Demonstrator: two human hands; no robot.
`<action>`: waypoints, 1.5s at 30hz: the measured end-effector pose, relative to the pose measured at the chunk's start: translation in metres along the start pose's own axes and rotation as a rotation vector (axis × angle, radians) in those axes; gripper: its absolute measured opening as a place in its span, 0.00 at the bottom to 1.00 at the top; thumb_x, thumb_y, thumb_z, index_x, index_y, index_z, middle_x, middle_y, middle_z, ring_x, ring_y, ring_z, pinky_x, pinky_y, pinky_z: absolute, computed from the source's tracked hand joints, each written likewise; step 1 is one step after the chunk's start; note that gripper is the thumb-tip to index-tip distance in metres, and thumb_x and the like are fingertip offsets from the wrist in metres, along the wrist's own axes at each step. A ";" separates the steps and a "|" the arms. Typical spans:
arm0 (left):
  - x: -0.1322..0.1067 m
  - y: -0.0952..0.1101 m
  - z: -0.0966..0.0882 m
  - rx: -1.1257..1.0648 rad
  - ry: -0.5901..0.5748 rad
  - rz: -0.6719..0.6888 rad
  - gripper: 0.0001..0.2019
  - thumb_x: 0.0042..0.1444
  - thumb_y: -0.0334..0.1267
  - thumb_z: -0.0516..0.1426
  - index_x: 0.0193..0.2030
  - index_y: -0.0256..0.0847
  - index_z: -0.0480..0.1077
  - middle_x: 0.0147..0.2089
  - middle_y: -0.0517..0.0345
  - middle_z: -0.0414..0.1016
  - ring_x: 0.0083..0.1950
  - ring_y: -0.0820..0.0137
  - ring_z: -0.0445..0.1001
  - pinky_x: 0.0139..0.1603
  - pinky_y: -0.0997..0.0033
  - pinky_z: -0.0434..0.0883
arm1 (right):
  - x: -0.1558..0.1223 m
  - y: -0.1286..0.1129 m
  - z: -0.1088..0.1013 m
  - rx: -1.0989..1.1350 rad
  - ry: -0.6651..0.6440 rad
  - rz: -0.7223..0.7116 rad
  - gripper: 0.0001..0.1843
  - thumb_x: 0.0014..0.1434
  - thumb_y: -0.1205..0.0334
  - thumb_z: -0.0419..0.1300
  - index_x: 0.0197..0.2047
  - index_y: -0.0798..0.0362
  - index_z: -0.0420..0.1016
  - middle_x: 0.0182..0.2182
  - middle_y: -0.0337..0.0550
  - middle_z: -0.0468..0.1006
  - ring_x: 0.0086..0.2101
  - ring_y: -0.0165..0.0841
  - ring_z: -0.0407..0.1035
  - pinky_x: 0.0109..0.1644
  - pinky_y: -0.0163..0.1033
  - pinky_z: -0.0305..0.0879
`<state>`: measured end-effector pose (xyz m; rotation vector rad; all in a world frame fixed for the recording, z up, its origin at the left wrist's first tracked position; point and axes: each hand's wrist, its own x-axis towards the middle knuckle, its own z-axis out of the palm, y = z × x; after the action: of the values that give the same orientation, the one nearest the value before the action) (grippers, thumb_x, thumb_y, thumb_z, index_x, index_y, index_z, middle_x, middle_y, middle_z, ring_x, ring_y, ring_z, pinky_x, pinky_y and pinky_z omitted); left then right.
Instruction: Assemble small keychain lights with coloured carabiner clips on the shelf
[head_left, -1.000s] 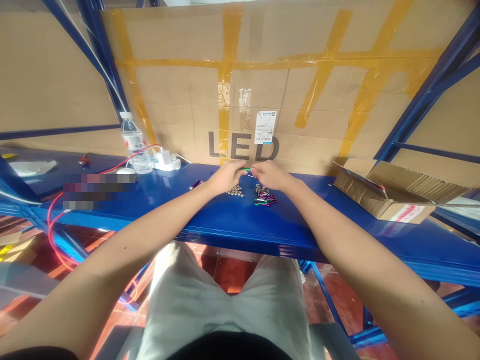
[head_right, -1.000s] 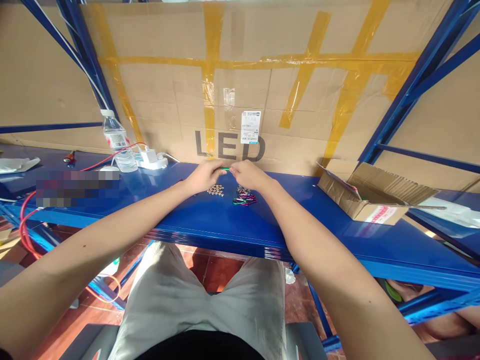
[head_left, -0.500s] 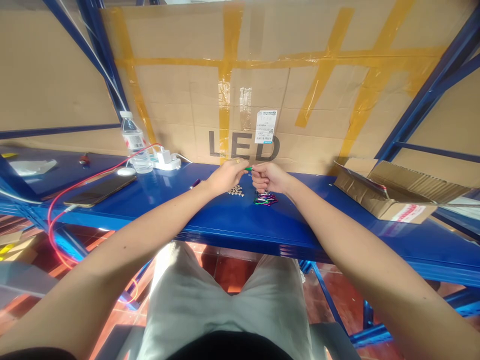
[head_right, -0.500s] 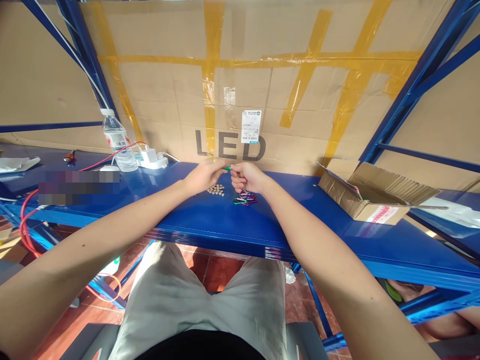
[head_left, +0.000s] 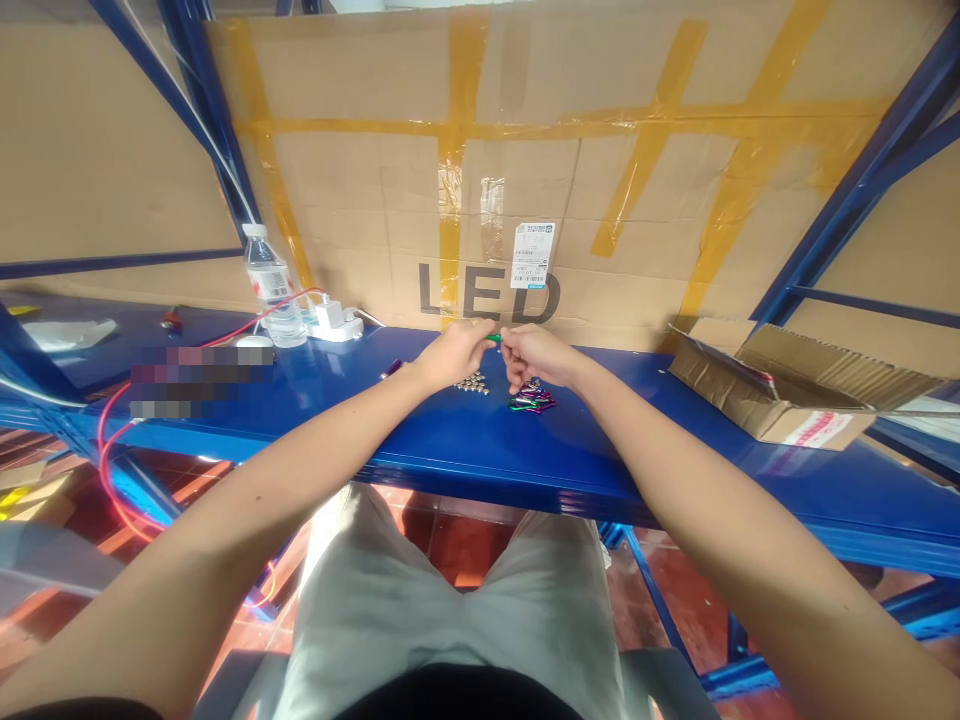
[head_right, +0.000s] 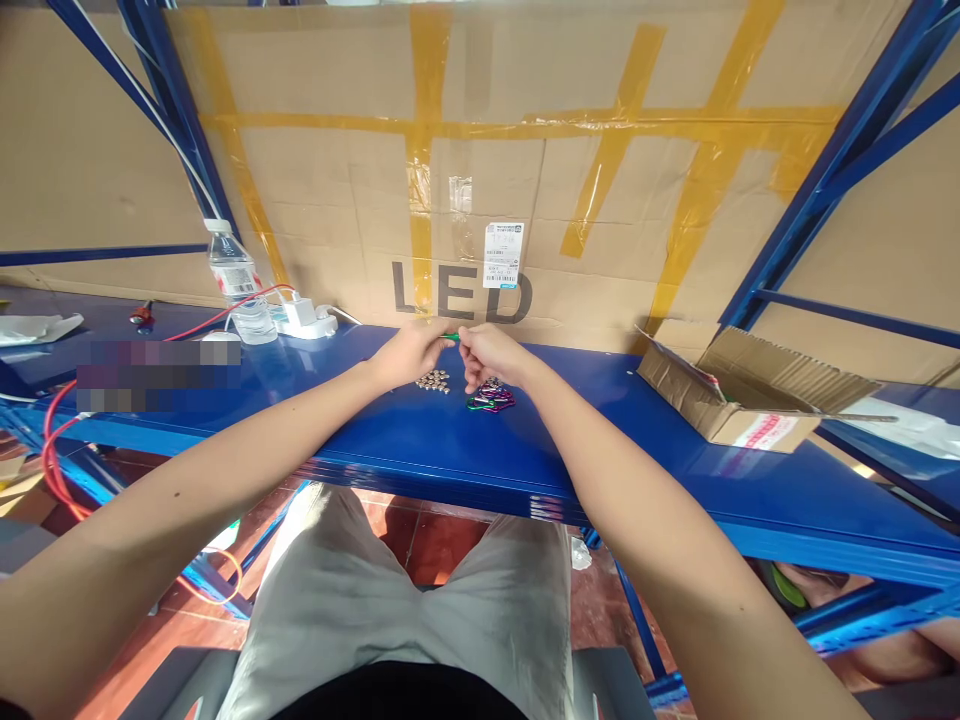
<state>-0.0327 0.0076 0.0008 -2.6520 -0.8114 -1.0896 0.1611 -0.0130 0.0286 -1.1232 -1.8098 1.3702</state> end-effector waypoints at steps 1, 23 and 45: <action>0.000 0.001 0.000 -0.031 0.007 -0.033 0.09 0.68 0.33 0.50 0.43 0.39 0.71 0.38 0.49 0.77 0.39 0.62 0.75 0.42 0.62 0.70 | 0.001 0.002 -0.001 -0.114 0.037 -0.060 0.20 0.74 0.52 0.50 0.29 0.49 0.60 0.12 0.31 0.58 0.15 0.31 0.64 0.25 0.37 0.70; 0.003 0.004 0.003 -0.184 -0.010 -0.042 0.09 0.67 0.31 0.51 0.38 0.39 0.72 0.36 0.52 0.78 0.38 0.65 0.74 0.40 0.65 0.68 | -0.002 0.001 -0.016 -1.006 0.102 -0.298 0.09 0.62 0.72 0.58 0.31 0.51 0.68 0.29 0.47 0.77 0.30 0.37 0.70 0.36 0.41 0.61; 0.003 -0.002 -0.003 0.010 0.143 0.172 0.07 0.68 0.29 0.50 0.39 0.41 0.67 0.36 0.53 0.72 0.38 0.66 0.70 0.40 0.65 0.68 | 0.001 0.005 -0.011 -0.102 -0.096 -0.119 0.24 0.76 0.49 0.46 0.29 0.49 0.62 0.13 0.31 0.56 0.17 0.31 0.60 0.31 0.39 0.68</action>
<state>-0.0335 0.0099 0.0048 -2.5446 -0.5496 -1.2092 0.1711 -0.0070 0.0274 -0.9976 -2.0015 1.2950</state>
